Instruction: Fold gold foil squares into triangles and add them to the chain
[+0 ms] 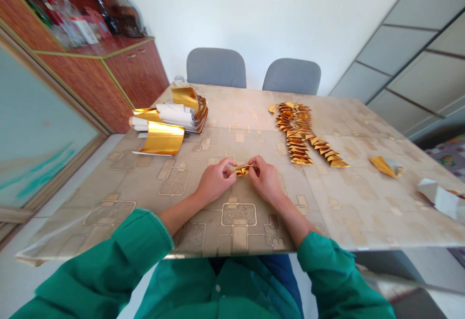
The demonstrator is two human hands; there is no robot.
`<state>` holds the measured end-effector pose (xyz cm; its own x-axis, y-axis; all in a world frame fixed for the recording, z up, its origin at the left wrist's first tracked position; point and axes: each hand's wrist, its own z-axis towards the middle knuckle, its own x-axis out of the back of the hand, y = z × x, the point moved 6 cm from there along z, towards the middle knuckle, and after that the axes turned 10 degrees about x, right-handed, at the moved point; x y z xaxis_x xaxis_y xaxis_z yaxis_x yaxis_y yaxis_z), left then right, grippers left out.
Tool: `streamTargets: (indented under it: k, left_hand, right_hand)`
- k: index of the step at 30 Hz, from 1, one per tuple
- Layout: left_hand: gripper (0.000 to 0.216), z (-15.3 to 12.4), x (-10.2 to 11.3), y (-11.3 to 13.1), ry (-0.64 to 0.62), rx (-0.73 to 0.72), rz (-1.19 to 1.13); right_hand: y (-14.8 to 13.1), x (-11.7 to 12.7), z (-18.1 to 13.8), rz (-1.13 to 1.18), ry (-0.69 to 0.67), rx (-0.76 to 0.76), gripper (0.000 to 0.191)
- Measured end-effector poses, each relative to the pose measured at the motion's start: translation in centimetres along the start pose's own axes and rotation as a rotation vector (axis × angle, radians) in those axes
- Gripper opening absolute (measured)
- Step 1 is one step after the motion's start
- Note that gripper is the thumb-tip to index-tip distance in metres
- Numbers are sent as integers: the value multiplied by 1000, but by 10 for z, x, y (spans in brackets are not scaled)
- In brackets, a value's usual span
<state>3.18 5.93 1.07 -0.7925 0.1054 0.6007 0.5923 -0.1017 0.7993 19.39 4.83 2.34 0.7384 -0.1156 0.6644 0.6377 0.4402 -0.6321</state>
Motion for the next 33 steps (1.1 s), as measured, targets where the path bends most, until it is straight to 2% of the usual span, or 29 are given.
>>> streamTargets:
  k: [5, 9, 13, 16, 18, 21, 24, 29, 33]
  left_hand:
    - [15, 2, -3, -5, 77, 55, 93]
    - [13, 2, -3, -5, 89, 78, 133]
    - [16, 0, -2, 0, 79, 61, 136]
    - [24, -3, -1, 1, 33, 48, 42]
    - [32, -4, 0, 0, -4, 37, -36]
    - [34, -4, 0, -4, -41, 39, -111]
    - [32, -3, -1, -8, -55, 47, -149]
    - [30, -2, -3, -9, -64, 51, -154]
    - [31, -3, -2, -9, -66, 59, -152]
  right_hand:
    - [-13, -9, -1, -225, -91, 4, 15]
    - [-16, -12, -1, -341, -123, -20, 17]
    - [-11, -10, -2, -339, -119, -64, 15]
    - [-5, -5, 0, -224, -82, -47, 14]
    - [-3, 6, 3, -155, 8, 32, 14]
    - [9, 35, 2, -154, 183, 141, 14]
    - [39, 67, -11, -144, 231, 79, 16]
    - [93, 124, -51, -234, 305, -90, 20]
    - [114, 146, -71, -329, 297, -110, 20]
